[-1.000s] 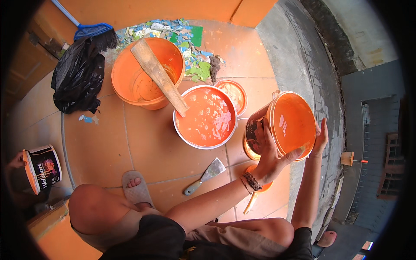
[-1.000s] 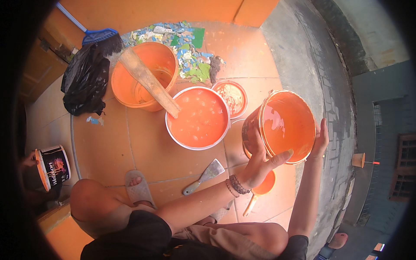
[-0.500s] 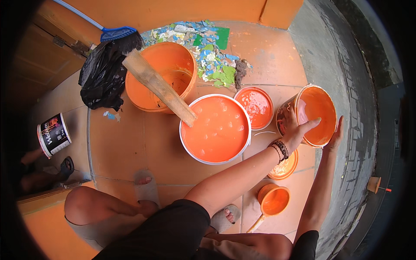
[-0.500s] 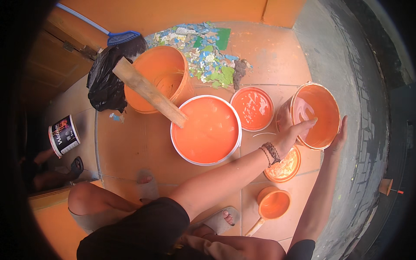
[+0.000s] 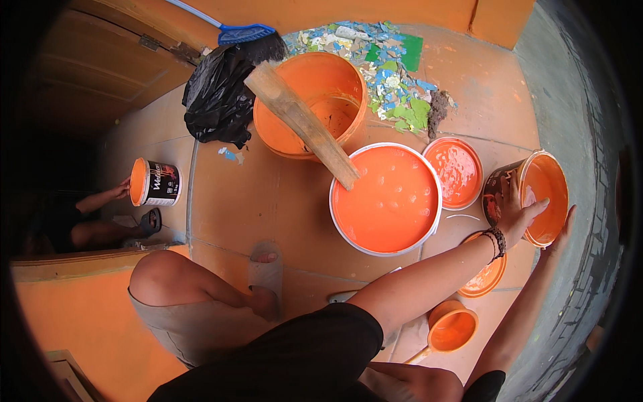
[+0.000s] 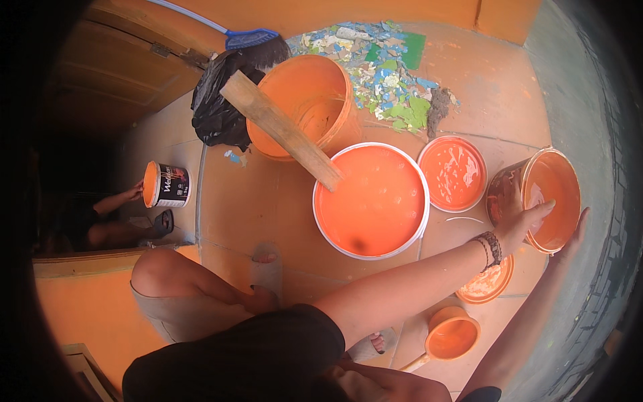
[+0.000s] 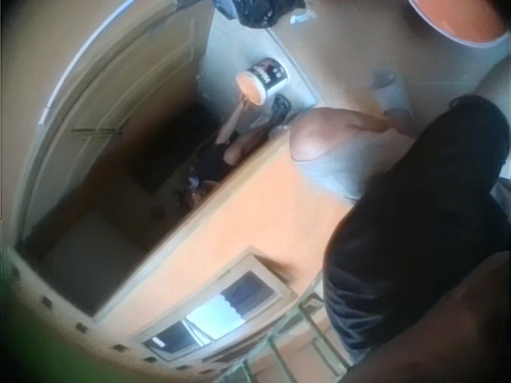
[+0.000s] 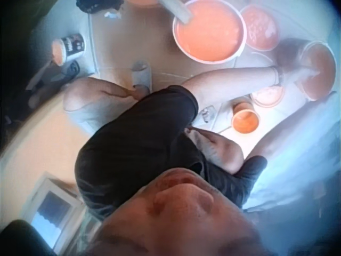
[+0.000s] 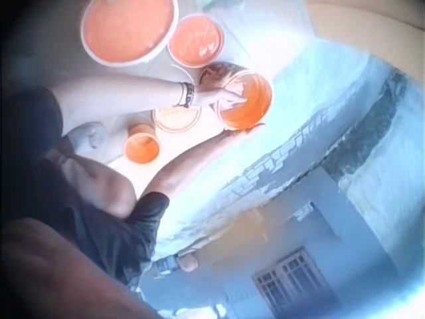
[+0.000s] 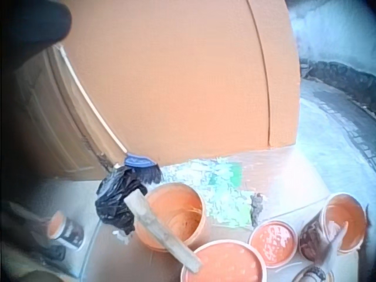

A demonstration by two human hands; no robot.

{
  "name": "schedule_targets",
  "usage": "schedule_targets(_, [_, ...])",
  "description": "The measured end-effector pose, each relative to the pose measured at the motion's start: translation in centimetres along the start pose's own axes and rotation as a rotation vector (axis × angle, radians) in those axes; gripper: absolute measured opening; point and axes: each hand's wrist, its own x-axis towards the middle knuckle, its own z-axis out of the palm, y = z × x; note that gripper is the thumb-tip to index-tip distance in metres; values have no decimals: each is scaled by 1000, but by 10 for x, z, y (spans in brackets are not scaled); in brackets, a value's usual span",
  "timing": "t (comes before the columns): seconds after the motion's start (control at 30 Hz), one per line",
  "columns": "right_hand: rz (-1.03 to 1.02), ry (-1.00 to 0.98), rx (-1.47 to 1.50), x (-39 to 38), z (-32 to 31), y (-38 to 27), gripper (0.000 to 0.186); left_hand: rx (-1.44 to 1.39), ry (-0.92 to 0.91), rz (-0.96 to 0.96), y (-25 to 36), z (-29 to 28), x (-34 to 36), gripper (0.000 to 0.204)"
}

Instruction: The person sits on the floor and uses a wooden stick to stir orange paint in a white bucket. They scrape the stick against the bucket rim, pour more orange paint from a smaller bucket into the main bucket, and continue stirring.

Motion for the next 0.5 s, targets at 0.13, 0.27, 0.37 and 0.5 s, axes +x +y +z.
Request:
schedule_targets(0.13, [-20, -12, 36, -6, -2, 3, 69, -69, 42, 135, 36, 3, -38, 91])
schedule_targets(0.27, [-298, 347, -234, -25, 1, -8, 65, 171, -119, 769, 85, -54, -114, 67])
schedule_targets(0.37, [-592, 492, -512, -53, 15, -27, 56, 429, -271, 1335, 115, -164, -148, 49])
schedule_targets(0.5, [-788, 352, -595, -75, 48, -67, 48, 1204, -668, 1344, 137, -339, -185, 30])
